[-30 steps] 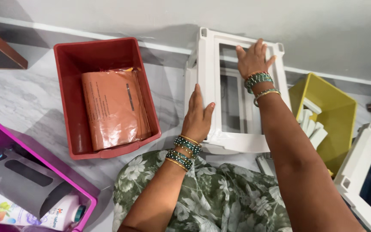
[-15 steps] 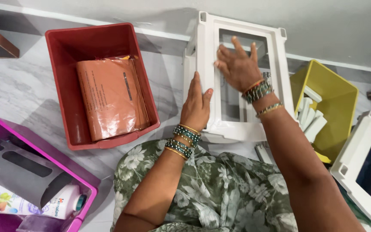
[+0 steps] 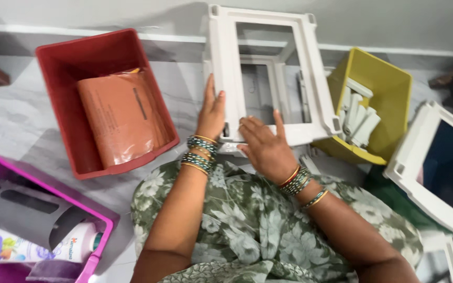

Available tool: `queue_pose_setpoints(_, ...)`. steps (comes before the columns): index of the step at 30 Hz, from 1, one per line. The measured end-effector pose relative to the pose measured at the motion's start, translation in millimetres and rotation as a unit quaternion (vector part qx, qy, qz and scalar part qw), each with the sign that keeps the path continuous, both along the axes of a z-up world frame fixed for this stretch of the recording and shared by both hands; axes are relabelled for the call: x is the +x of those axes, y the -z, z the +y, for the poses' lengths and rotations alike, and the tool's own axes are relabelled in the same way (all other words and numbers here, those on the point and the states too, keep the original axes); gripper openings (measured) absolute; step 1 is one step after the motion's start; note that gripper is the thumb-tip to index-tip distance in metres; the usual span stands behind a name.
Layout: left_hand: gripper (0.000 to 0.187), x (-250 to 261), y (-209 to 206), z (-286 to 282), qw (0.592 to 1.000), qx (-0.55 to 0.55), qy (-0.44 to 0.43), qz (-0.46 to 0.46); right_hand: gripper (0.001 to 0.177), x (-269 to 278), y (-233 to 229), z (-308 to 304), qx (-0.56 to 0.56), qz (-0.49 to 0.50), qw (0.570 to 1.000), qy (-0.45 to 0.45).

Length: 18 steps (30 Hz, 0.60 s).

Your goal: The person assembles a white plastic stool by inserting legs into the frame. They handle the frame and legs, aligning and pushing them into place while sitting on the floor.

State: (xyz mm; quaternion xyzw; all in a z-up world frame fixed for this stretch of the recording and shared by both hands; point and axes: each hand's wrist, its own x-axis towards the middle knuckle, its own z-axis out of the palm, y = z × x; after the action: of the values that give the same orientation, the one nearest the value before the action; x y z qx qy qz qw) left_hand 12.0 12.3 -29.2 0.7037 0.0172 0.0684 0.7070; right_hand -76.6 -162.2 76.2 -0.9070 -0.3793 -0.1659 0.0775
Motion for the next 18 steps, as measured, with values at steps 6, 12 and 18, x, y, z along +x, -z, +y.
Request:
queue_pose_setpoints(6, 0.063, -0.8, 21.5, 13.7, 0.997, -0.062, -0.037, -0.015, 0.015, -50.8, 11.5, -24.2, 0.011, -0.020, 0.997, -0.071)
queue_pose_setpoints(12, 0.060, -19.7, -3.0, 31.2, 0.982, -0.169, 0.020, -0.084, 0.028, -67.8, 87.7, -99.9, -0.073, 0.203, 0.974, 0.075)
queue_pose_setpoints(18, 0.033, -71.7, -57.7, 6.3, 0.916, 0.246, -0.200, -0.246, 0.032, -76.1, 149.5, -129.1, -0.288, 0.518, 0.800, 0.093)
